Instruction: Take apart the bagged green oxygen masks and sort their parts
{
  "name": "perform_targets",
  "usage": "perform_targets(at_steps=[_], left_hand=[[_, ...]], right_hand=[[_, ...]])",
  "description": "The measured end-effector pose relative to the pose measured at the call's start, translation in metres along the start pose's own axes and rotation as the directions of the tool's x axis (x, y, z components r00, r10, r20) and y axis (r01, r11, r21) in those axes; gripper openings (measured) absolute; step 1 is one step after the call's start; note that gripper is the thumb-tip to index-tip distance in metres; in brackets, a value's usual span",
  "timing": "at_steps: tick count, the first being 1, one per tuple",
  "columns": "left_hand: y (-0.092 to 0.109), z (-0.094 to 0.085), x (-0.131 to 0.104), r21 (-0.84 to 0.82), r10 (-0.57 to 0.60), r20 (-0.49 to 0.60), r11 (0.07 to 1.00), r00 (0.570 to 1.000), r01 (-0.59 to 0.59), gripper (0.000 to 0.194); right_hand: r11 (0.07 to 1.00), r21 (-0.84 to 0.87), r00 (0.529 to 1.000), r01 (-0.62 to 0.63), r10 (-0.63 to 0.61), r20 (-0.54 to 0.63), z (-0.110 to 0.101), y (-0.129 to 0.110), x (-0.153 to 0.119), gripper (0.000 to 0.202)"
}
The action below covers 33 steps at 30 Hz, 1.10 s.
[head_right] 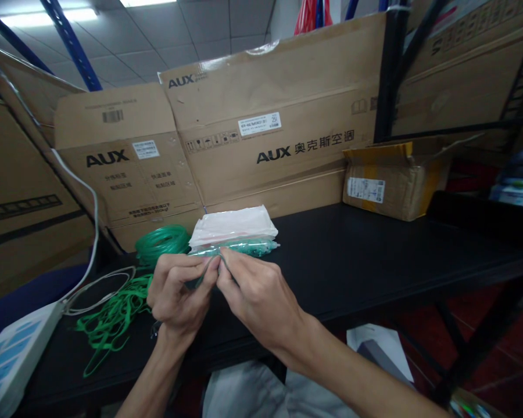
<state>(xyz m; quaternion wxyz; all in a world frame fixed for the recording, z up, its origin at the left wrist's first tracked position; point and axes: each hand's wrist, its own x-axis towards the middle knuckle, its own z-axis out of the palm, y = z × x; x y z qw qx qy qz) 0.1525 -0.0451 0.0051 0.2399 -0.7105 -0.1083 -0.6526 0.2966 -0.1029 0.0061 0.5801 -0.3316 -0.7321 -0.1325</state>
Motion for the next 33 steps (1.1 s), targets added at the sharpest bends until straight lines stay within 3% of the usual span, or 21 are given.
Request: perform_targets(at_steps=[11,18,22,29,33], left_hand=[[-0.006,-0.003,0.005,-0.132,-0.046,0.106,0.989,0.993,0.060,0.017],[-0.002,0.002,0.000,-0.065,-0.086,0.106,0.994,0.991,0.093,0.030],[-0.002,0.003,0.000,-0.092,-0.112,0.124,0.988,0.986,0.124,0.030],[-0.004,0.002,-0.002,-0.037,-0.150,-0.042,0.988,0.988,0.148,0.020],[-0.004,0.004,-0.002,0.002,-0.129,-0.095,0.992,0.987,0.130,0.016]], right_hand=[[0.998,0.054,0.989,-0.013,0.005,0.146,-0.013,0.013,0.006,0.028],[0.997,-0.075,1.000,-0.017,0.016,-0.007,-0.006,0.014,0.002,0.030],[0.998,-0.062,1.000,0.021,-0.022,-0.006,-0.007,0.014,0.002,0.037],[0.996,0.088,1.000,0.004,-0.003,-0.011,-0.003,0.008,0.002,0.042],[0.996,0.014,0.993,0.092,-0.091,-0.073,0.000,0.006,0.002,0.033]])
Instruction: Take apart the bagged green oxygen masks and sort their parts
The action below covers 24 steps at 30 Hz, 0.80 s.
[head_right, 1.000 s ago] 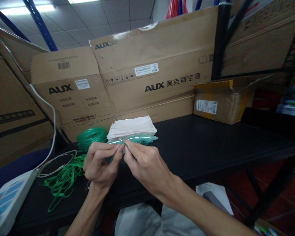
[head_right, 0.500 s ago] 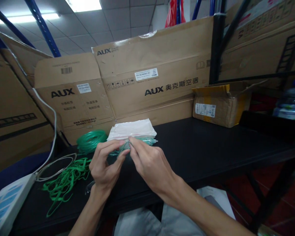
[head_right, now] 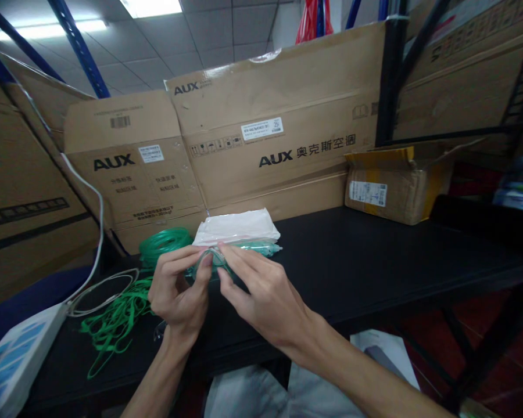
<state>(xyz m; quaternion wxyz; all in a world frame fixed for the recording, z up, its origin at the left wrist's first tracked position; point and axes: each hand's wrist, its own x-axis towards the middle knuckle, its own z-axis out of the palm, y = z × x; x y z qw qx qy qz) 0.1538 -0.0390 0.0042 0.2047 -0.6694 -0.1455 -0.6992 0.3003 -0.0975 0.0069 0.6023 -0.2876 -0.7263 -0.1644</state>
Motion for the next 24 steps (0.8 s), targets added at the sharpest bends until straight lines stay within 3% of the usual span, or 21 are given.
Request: perform_targets(at_steps=[12,24], left_hand=[[0.002,0.000,0.001,-0.006,0.041,0.023,0.999,0.999,-0.041,0.020],[0.005,0.002,-0.001,-0.026,-0.066,-0.026,0.998,0.997,0.065,0.018]], right_hand=[[0.998,-0.062,1.000,0.016,-0.016,0.006,0.000,-0.005,0.001,0.033],[0.969,-0.228,0.994,0.099,-0.084,0.073,0.006,-0.005,-0.007,0.038]])
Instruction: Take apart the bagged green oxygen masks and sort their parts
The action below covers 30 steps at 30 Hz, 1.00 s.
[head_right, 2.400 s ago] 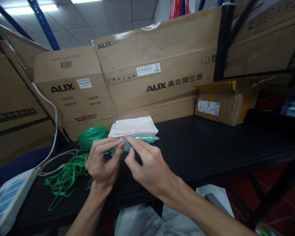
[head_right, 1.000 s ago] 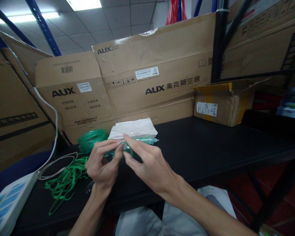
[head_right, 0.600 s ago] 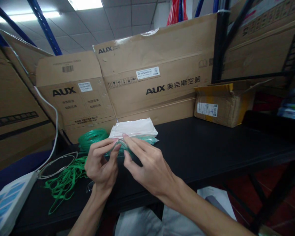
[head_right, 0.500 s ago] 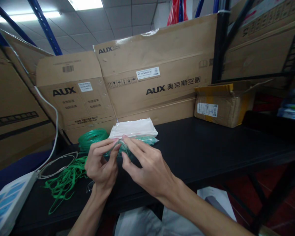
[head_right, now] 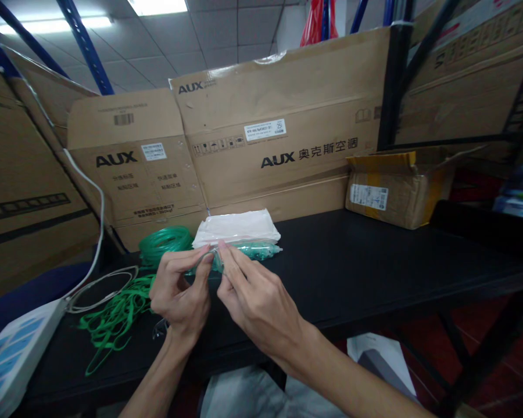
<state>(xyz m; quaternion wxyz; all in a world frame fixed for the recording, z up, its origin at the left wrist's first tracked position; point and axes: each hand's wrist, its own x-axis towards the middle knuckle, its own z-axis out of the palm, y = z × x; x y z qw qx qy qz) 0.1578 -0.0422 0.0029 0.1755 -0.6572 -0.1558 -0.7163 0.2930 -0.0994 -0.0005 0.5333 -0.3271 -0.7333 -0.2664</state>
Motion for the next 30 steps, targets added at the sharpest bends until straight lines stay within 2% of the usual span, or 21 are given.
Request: perform_targets(at_steps=[6,11,13,16,18,20,30], left_hand=[[-0.001,0.000,0.001,0.008,0.023,0.001,1.000,1.000,-0.023,0.017],[0.001,-0.001,0.002,0.033,0.057,0.046,0.998,0.997,-0.059,0.019],[0.002,-0.001,0.001,0.019,0.031,0.083,0.999,0.996,-0.033,0.019],[0.004,0.000,0.001,0.003,-0.028,0.197,1.000,0.980,0.028,0.019],[0.005,0.001,0.001,-0.006,-0.039,0.264,0.999,0.964,0.042,0.019],[0.005,0.002,0.001,-0.025,-0.033,0.288,0.999,0.957,0.042,0.018],[0.007,0.002,-0.003,-0.068,-0.135,0.312,0.984,0.940,0.164,0.015]], right_hand=[[0.988,0.137,0.996,-0.072,0.079,-0.051,-0.001,0.000,0.004,0.034],[0.993,0.083,0.992,-0.080,0.087,-0.093,-0.008,0.000,0.009,0.025],[0.994,0.056,0.993,-0.093,0.097,-0.070,-0.009,0.000,0.009,0.024],[0.991,0.037,0.991,-0.126,0.128,-0.049,-0.007,0.002,0.008,0.025],[0.987,0.034,0.986,-0.157,0.159,-0.044,-0.006,0.003,0.007,0.022],[0.983,0.030,0.983,-0.178,0.179,-0.027,-0.004,0.005,0.006,0.017],[0.998,-0.033,0.996,-0.045,0.047,0.071,-0.006,0.014,0.001,0.017]])
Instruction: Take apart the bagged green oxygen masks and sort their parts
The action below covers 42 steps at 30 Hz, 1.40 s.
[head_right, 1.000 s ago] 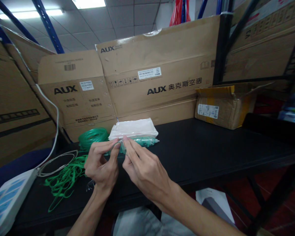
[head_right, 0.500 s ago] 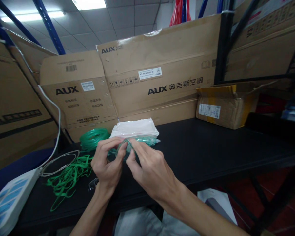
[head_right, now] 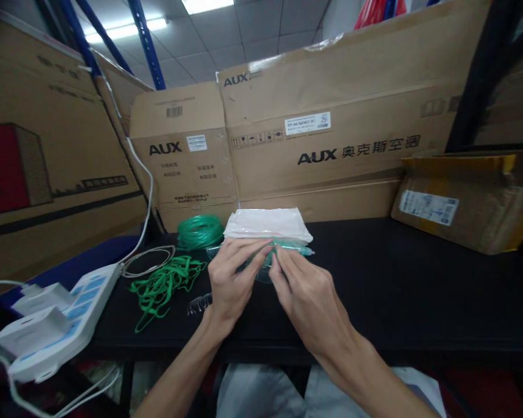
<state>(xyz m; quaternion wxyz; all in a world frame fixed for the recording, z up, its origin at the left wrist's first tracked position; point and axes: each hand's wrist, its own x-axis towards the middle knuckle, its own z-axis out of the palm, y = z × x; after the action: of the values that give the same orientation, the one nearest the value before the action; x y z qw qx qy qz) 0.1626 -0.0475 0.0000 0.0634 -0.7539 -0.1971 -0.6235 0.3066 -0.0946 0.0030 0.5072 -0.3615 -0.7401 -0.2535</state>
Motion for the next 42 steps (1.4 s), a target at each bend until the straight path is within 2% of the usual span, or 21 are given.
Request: perform_targets(at_steps=[5,9,11,13,15,16,18,20,23,25,26,29,31,32,34,36,39,42], left_hand=[[-0.002,-0.002,0.001,-0.019,-0.019,0.014,1.000,1.000,0.019,0.015],[-0.005,0.000,0.000,-0.010,-0.028,0.039,1.000,0.999,0.028,0.013],[-0.006,0.003,-0.002,-0.005,-0.057,0.041,0.998,0.998,0.057,0.014],[-0.007,0.005,-0.002,0.004,-0.093,0.079,0.996,0.993,0.093,0.015],[-0.008,0.000,0.002,0.039,-0.133,0.204,0.991,0.970,0.128,0.018],[-0.009,-0.006,0.005,0.076,-0.161,0.287,0.987,0.944,0.145,0.020],[-0.011,-0.025,0.015,0.201,-0.255,0.445,0.963,0.859,0.182,0.022],[-0.013,-0.052,0.026,0.376,-0.397,0.504,0.900,0.767,0.218,0.029],[-0.022,-0.096,0.038,0.684,-0.657,0.423,0.683,0.625,0.255,0.039],[-0.031,-0.121,0.040,0.806,-0.781,0.330,0.526,0.531,0.272,0.037],[-0.037,-0.131,0.038,0.829,-0.822,0.313,0.481,0.476,0.285,0.036],[-0.054,-0.149,0.031,0.852,-0.899,0.307,0.406,0.313,0.331,0.029],[-0.064,-0.154,0.026,0.850,-0.911,0.332,0.402,0.245,0.341,0.025],[-0.067,-0.155,0.024,0.844,-0.908,0.349,0.412,0.231,0.343,0.022],[-0.071,-0.156,0.023,0.830,-0.895,0.374,0.440,0.243,0.343,0.017],[-0.072,-0.156,0.024,0.830,-0.885,0.360,0.448,0.293,0.332,0.018],[-0.070,-0.155,0.028,0.864,-0.864,0.232,0.395,0.448,0.314,0.025],[-0.069,-0.152,0.032,0.872,-0.802,0.055,0.329,0.595,0.363,0.032]], right_hand=[[0.995,-0.016,0.995,0.098,-0.098,0.018,0.001,0.008,-0.003,0.017],[0.992,0.000,0.992,0.124,-0.124,0.031,0.005,0.014,-0.005,0.020],[0.995,0.018,0.995,0.096,-0.097,0.018,0.007,0.015,-0.005,0.020],[0.999,0.045,1.000,0.016,-0.016,0.009,0.009,0.015,-0.004,0.020],[0.991,0.085,0.994,-0.103,0.099,0.050,0.008,0.017,-0.001,0.022],[0.980,0.104,0.982,-0.170,0.160,0.098,0.007,0.018,0.000,0.023],[0.944,0.120,0.937,-0.306,0.277,0.212,0.005,0.023,0.002,0.026],[0.904,0.119,0.884,-0.411,0.364,0.292,0.003,0.030,0.003,0.030],[0.866,0.149,0.847,-0.477,0.407,0.342,0.003,0.040,0.001,0.033],[0.841,0.185,0.830,-0.508,0.421,0.367,0.006,0.045,-0.002,0.035],[0.823,0.204,0.818,-0.530,0.433,0.379,0.008,0.046,-0.003,0.036],[0.735,0.286,0.767,-0.615,0.473,0.434,0.013,0.050,-0.006,0.037],[0.654,0.348,0.727,-0.672,0.493,0.478,0.017,0.054,-0.008,0.035],[0.608,0.377,0.706,-0.699,0.504,0.497,0.019,0.056,-0.009,0.036],[0.523,0.425,0.672,-0.739,0.524,0.524,0.023,0.060,-0.012,0.038],[0.460,0.457,0.649,-0.761,0.533,0.543,0.027,0.063,-0.015,0.043],[0.419,0.481,0.638,-0.770,0.539,0.550,0.030,0.065,-0.017,0.048],[0.401,0.496,0.636,-0.770,0.529,0.562,0.030,0.062,-0.017,0.050]])
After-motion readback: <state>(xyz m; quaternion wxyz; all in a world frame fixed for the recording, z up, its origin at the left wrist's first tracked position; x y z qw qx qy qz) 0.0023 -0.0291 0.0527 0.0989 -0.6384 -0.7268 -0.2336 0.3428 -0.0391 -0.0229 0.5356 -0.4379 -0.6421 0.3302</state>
